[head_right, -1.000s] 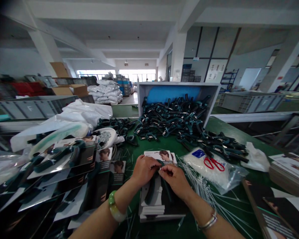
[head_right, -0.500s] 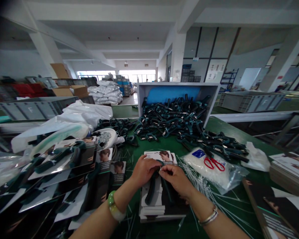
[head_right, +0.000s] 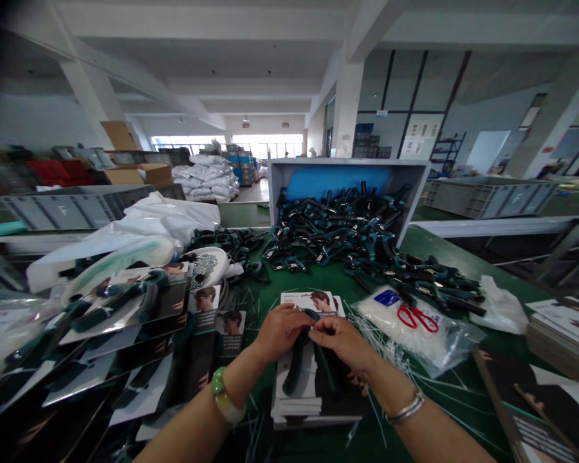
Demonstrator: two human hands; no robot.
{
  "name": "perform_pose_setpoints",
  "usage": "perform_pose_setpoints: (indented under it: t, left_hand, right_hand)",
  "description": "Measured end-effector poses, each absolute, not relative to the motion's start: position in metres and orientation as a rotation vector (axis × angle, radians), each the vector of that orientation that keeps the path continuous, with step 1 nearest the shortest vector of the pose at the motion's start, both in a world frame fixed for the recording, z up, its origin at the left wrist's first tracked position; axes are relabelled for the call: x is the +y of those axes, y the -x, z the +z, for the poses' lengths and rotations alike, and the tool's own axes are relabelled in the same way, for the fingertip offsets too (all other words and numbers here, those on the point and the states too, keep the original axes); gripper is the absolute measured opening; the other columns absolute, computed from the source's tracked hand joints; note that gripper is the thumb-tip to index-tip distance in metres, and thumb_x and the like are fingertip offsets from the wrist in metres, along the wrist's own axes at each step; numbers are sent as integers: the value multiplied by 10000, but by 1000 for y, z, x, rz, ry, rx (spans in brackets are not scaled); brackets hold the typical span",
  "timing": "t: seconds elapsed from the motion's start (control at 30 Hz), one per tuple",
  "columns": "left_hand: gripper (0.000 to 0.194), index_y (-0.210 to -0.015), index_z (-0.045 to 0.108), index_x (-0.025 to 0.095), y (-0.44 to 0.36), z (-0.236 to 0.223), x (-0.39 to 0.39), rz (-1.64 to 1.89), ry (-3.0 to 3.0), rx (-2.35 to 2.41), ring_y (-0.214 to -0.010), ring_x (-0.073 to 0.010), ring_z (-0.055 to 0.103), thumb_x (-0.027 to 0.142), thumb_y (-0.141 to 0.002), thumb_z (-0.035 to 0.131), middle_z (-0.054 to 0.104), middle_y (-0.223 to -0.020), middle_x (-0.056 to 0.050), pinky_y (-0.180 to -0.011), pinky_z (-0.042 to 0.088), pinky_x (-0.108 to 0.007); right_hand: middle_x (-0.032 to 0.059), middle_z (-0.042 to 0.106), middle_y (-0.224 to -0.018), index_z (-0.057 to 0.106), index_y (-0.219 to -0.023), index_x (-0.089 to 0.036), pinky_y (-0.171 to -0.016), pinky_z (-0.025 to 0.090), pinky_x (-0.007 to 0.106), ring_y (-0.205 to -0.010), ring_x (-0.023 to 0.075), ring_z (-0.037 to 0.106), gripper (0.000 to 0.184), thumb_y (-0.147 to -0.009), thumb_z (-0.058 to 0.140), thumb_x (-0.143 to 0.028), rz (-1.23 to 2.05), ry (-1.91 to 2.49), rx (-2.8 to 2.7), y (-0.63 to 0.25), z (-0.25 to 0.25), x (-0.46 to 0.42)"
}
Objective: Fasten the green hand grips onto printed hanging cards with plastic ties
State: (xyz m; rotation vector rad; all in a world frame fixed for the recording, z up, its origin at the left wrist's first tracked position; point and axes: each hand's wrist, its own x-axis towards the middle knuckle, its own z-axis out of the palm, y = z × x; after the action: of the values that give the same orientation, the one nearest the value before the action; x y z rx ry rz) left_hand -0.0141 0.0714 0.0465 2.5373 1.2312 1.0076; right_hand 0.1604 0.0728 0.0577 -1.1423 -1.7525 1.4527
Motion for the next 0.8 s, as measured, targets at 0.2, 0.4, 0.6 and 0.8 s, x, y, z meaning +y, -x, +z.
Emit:
perform_pose_setpoints:
  t: [0.2, 0.4, 0.6, 0.8]
  left_hand:
    - [216, -865, 673, 235, 13, 47, 70, 1023, -2510, 1253, -779, -151, 611, 173, -820, 471, 698, -823, -15, -791, 425, -288]
    - [216, -884, 674, 223, 15, 43, 69, 1091, -2340, 1205, -786, -144, 605, 167, -819, 476, 686, -834, -20, -742, 447, -250]
    - [215, -980, 645, 203, 21, 51, 59, 1077, -2188, 1043, -860, -146, 598, 237, -809, 520, 678, -916, -24, -808, 443, -250]
    - [129, -815, 661, 196, 11, 41, 63, 1320, -2017, 1274, -763, -132, 616, 192, -805, 533, 683, -792, -11, -709, 467, -232]
  right_hand:
    - [-38, 504, -600, 587, -690, -160, -519, 316, 223, -535, 92, 427, 273, -657, 661, -421, 1521, 1136, -1668, -159, 59, 73]
    - [-52, 442, -524, 554, -619, -164, -486, 267, 223, -479, 84, 356, 247, -626, 650, -392, 1458, 1282, -1677, -154, 65, 74]
    - [-35, 461, -525, 533, -576, -172, -504, 285, 236, -513, 111, 391, 196, -645, 584, -349, 1155, 1316, -1851, -149, 62, 76]
    - [-22, 516, -573, 582, -678, -174, -514, 357, 241, -537, 127, 466, 149, -711, 558, -317, 874, 1272, -1887, -148, 52, 69]
